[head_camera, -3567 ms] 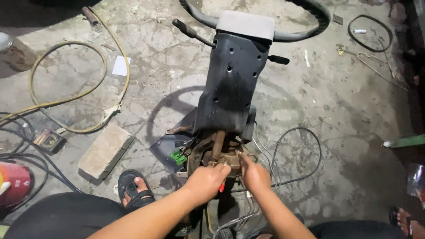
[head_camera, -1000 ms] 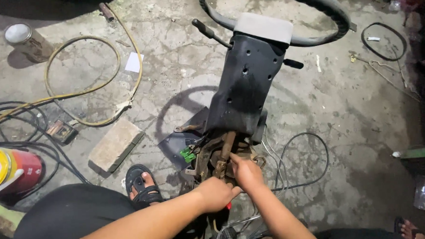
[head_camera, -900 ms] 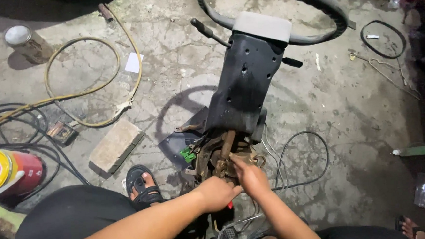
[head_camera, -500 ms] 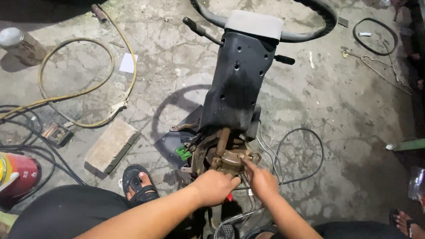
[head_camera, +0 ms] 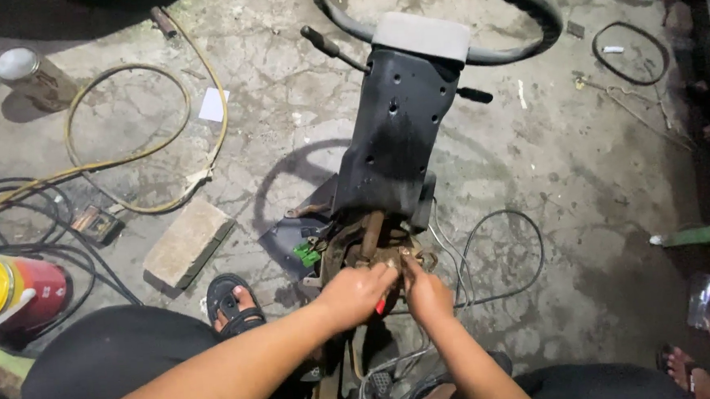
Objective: Using a small hand saw to cut through a metal part of a vehicle steering column assembly
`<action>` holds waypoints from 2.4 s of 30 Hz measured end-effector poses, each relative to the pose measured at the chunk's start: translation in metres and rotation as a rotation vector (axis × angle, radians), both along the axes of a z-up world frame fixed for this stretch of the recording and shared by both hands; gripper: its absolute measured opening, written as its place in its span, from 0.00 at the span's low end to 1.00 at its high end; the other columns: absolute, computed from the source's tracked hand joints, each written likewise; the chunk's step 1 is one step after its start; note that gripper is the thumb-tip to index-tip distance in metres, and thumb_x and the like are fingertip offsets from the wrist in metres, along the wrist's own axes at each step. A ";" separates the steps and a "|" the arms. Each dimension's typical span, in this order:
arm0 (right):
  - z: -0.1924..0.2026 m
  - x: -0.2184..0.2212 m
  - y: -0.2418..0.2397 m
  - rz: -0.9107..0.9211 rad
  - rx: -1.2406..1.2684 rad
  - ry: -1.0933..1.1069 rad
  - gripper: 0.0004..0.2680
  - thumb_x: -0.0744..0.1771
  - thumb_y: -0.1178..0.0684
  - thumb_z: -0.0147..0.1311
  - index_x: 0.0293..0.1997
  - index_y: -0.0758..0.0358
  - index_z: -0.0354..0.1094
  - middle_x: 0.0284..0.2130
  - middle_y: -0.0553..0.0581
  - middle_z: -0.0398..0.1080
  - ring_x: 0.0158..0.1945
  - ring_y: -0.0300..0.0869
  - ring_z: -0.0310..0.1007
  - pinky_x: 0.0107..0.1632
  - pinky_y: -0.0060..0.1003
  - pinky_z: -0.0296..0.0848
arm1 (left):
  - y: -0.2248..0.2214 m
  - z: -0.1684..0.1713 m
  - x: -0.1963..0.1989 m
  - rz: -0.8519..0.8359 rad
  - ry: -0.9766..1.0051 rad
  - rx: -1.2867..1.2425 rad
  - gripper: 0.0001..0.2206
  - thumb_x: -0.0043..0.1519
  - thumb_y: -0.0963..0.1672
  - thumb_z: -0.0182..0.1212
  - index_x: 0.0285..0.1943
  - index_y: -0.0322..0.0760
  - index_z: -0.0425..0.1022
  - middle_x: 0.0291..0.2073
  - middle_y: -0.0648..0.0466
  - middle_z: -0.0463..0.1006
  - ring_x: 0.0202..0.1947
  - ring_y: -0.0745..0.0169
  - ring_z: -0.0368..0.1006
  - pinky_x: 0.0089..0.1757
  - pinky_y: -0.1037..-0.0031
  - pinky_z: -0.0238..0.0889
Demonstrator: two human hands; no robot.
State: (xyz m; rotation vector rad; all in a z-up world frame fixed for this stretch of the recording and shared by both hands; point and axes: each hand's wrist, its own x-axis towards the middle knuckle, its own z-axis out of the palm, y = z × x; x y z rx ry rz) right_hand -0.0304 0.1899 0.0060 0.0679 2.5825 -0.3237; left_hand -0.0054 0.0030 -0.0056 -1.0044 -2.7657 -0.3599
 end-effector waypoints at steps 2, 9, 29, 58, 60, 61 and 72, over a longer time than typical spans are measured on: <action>0.016 0.013 -0.005 0.038 0.023 -0.025 0.16 0.71 0.40 0.39 0.69 0.31 0.60 0.41 0.65 0.80 0.51 0.57 0.80 0.55 0.55 0.77 | -0.007 -0.014 0.002 0.005 -0.015 0.000 0.13 0.57 0.44 0.57 0.51 0.39 0.68 0.31 0.59 0.68 0.21 0.60 0.73 0.22 0.69 0.65; 0.014 0.007 0.006 0.008 -0.057 0.016 0.17 0.71 0.46 0.41 0.70 0.29 0.59 0.39 0.68 0.80 0.50 0.60 0.80 0.52 0.56 0.78 | -0.013 -0.016 -0.002 0.037 -0.332 0.158 0.14 0.63 0.42 0.52 0.59 0.40 0.66 0.30 0.58 0.71 0.28 0.53 0.76 0.29 0.65 0.70; -0.009 0.017 -0.021 0.114 -0.177 0.078 0.17 0.72 0.48 0.39 0.73 0.41 0.55 0.22 0.53 0.73 0.24 0.45 0.73 0.43 0.50 0.74 | -0.020 0.036 0.006 -0.283 -0.901 -0.264 0.14 0.62 0.41 0.53 0.57 0.35 0.65 0.36 0.42 0.79 0.32 0.39 0.75 0.32 0.53 0.67; 0.038 0.079 -0.039 0.349 -0.228 -0.111 0.18 0.71 0.45 0.41 0.71 0.35 0.58 0.50 0.58 0.77 0.40 0.59 0.82 0.42 0.52 0.78 | -0.060 0.082 -0.013 0.266 -1.114 -0.435 0.17 0.69 0.45 0.51 0.67 0.38 0.66 0.56 0.46 0.77 0.52 0.45 0.76 0.47 0.57 0.71; 0.058 0.076 -0.046 0.252 -0.221 -0.149 0.17 0.71 0.44 0.43 0.70 0.37 0.58 0.26 0.56 0.77 0.23 0.48 0.72 0.28 0.41 0.65 | -0.060 0.097 -0.013 0.290 -1.063 -0.296 0.24 0.67 0.50 0.56 0.71 0.41 0.60 0.57 0.46 0.76 0.54 0.42 0.75 0.46 0.55 0.73; 0.060 0.074 -0.046 0.258 -0.218 -0.145 0.17 0.71 0.44 0.43 0.70 0.37 0.58 0.26 0.56 0.77 0.23 0.48 0.72 0.28 0.41 0.65 | -0.061 0.090 -0.011 0.295 -1.060 -0.291 0.24 0.67 0.50 0.56 0.71 0.41 0.60 0.57 0.46 0.76 0.54 0.42 0.75 0.46 0.55 0.73; 0.005 0.067 -0.031 0.212 -0.136 0.122 0.18 0.70 0.41 0.43 0.70 0.35 0.53 0.21 0.59 0.74 0.19 0.57 0.70 0.25 0.49 0.65 | -0.079 0.073 0.012 0.594 -1.206 0.550 0.08 0.69 0.50 0.53 0.48 0.45 0.67 0.38 0.54 0.75 0.31 0.60 0.65 0.32 0.67 0.58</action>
